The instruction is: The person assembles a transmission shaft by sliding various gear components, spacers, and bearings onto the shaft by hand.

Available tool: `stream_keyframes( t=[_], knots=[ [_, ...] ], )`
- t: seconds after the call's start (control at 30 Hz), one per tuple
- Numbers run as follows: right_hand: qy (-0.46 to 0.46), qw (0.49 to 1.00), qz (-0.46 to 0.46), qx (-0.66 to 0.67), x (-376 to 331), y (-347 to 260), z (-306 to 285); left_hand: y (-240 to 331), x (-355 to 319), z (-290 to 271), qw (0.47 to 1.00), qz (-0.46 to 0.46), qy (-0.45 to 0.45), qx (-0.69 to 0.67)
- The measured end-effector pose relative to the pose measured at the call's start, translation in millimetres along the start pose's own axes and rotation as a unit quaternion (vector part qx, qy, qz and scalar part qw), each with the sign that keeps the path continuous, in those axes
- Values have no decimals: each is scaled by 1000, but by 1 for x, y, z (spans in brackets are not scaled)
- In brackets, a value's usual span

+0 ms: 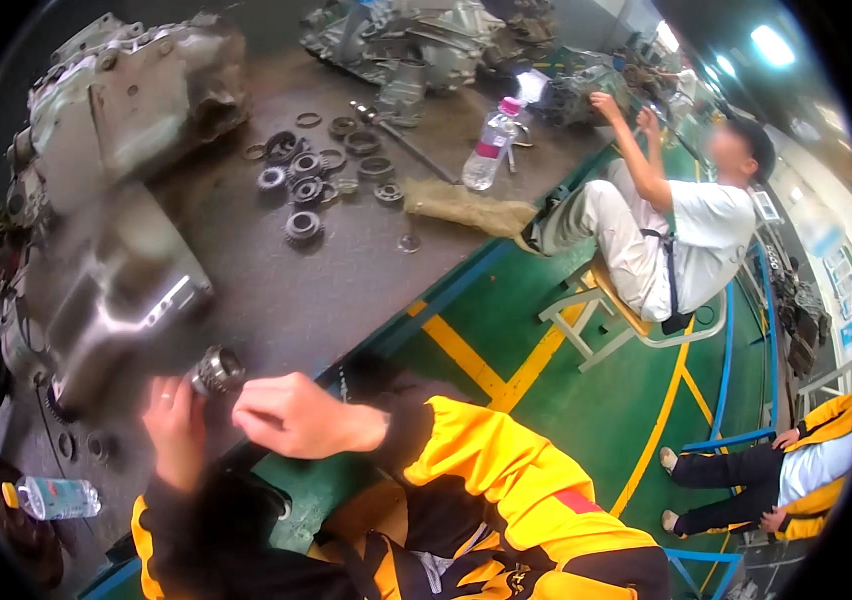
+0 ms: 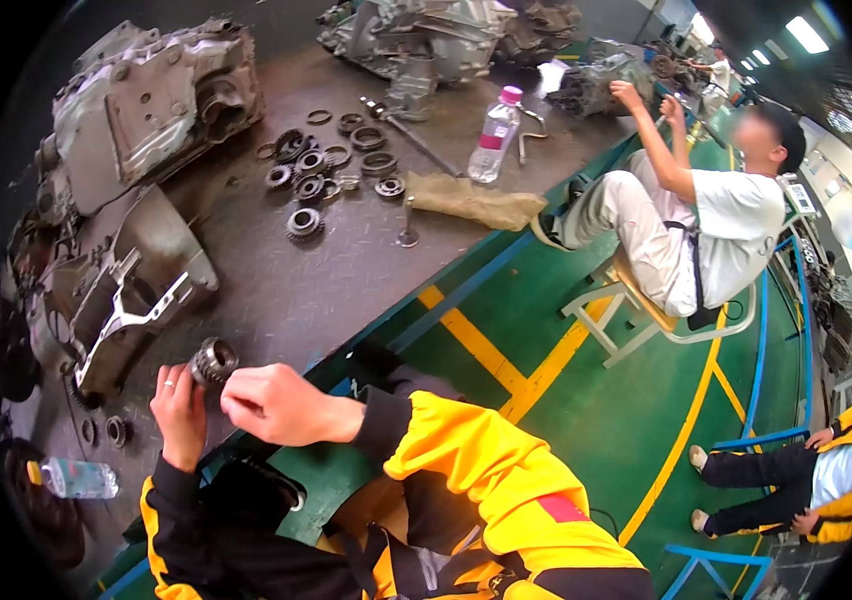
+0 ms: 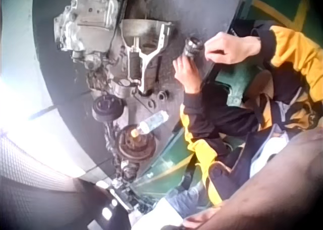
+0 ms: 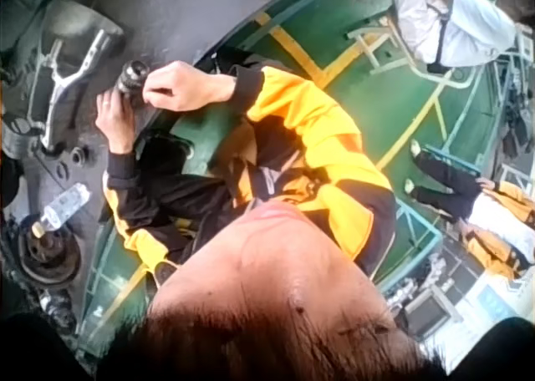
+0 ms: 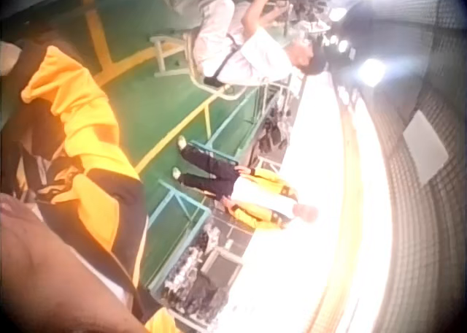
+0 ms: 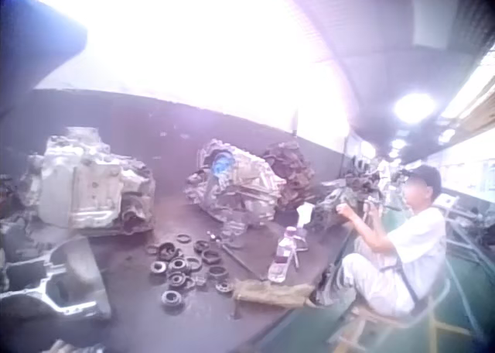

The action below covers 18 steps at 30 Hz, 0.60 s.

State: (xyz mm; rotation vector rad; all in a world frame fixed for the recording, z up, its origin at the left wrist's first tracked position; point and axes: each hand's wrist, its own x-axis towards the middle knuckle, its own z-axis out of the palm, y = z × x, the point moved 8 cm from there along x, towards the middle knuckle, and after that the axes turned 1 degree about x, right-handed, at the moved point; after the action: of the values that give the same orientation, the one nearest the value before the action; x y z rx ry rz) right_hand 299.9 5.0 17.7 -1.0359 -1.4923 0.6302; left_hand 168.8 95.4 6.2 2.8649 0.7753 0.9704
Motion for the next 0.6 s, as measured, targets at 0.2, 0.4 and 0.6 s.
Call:
stream_keyframes(
  t=[0.2,0.4,0.6],
  knots=[
    [192,962,-164,-105,8,-28,-86,-15,-4,5,997,-26,-38,55],
    [370,885,-56,-276,46,30,-284,-19,-9,6,984,-38,-110,134],
    [144,778,205,-576,49,194,-422,-29,-9,6,983,-43,-83,159]
  ],
)
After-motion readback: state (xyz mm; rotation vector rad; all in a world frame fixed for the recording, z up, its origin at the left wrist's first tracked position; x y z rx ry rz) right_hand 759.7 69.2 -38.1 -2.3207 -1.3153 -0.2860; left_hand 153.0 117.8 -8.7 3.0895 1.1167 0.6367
